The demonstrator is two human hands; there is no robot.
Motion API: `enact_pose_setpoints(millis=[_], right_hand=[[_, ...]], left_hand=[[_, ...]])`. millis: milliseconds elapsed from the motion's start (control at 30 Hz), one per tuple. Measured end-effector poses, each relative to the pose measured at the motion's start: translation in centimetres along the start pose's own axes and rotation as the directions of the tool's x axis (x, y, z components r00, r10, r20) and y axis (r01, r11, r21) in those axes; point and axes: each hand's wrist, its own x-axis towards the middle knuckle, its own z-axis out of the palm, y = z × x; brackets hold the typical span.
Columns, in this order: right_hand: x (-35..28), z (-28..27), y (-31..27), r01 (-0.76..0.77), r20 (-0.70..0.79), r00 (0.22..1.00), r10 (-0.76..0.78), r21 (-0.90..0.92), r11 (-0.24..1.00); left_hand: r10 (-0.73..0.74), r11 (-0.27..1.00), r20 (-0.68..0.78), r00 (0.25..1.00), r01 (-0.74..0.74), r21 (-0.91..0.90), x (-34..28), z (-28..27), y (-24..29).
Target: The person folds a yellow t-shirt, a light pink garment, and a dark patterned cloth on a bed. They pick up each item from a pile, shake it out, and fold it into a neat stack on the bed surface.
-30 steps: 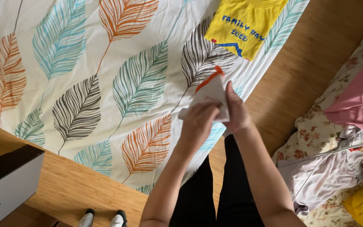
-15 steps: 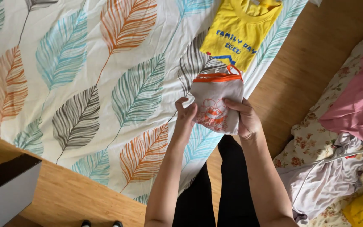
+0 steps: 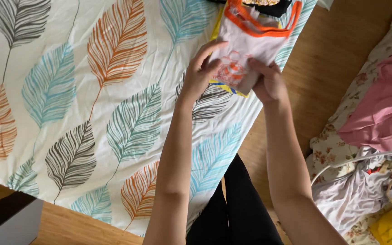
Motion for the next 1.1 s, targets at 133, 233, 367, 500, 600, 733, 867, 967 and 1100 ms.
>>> enact_pose_setpoints(millis=[133,233,367,500,600,733,867,967,1100], right_hand=[[2.9,-5.7,5.7,-0.022,-0.199,0.979,-0.054,-0.361,0.932],[0.4,-5.2,7.5,0.082,-0.269,0.909,-0.319,-0.635,0.768],[-1.6,-2.5,8.1,0.198,-0.183,0.859,-0.478,-0.742,0.64],[-2.2,-4.2,8.4,0.163,-0.123,0.836,-0.535,-0.875,0.455],[-2.7,-1.6,7.3,0.266,0.179,0.709,-0.682,-0.964,0.023],[0.3,-0.6,7.1,0.325,0.379,0.636,-0.672,-0.922,-0.213],[3.3,-3.1,8.2,0.153,0.457,0.749,-0.48,-0.824,-0.546],[3.6,-3.7,8.4,0.089,0.361,0.846,-0.393,-0.822,-0.563],[3.4,-3.4,8.1,0.079,0.348,0.856,-0.382,-0.818,-0.57]], left_hand=[[-0.26,0.922,-0.219,0.94,0.309,0.232,-0.9,-0.1,-8.8],[-0.273,0.901,-0.308,0.912,0.354,0.252,-2.6,1.3,-8.4],[-0.244,0.895,-0.411,0.879,0.367,0.254,-4.2,1.5,-6.8],[-0.181,0.847,-0.443,0.878,0.368,0.384,-4.1,2.3,-5.6],[0.083,0.73,-0.387,0.918,0.208,0.651,-2.1,4.5,-4.3],[0.129,0.488,-0.108,0.986,0.032,0.872,-0.7,5.7,-9.3],[0.107,0.14,0.046,0.993,-0.061,0.988,0.8,5.9,-12.2],[0.136,0.117,0.077,0.988,-0.093,0.989,1.0,5.4,-13.6],[0.122,0.183,0.154,0.98,-0.175,0.967,1.8,4.5,-12.8]])
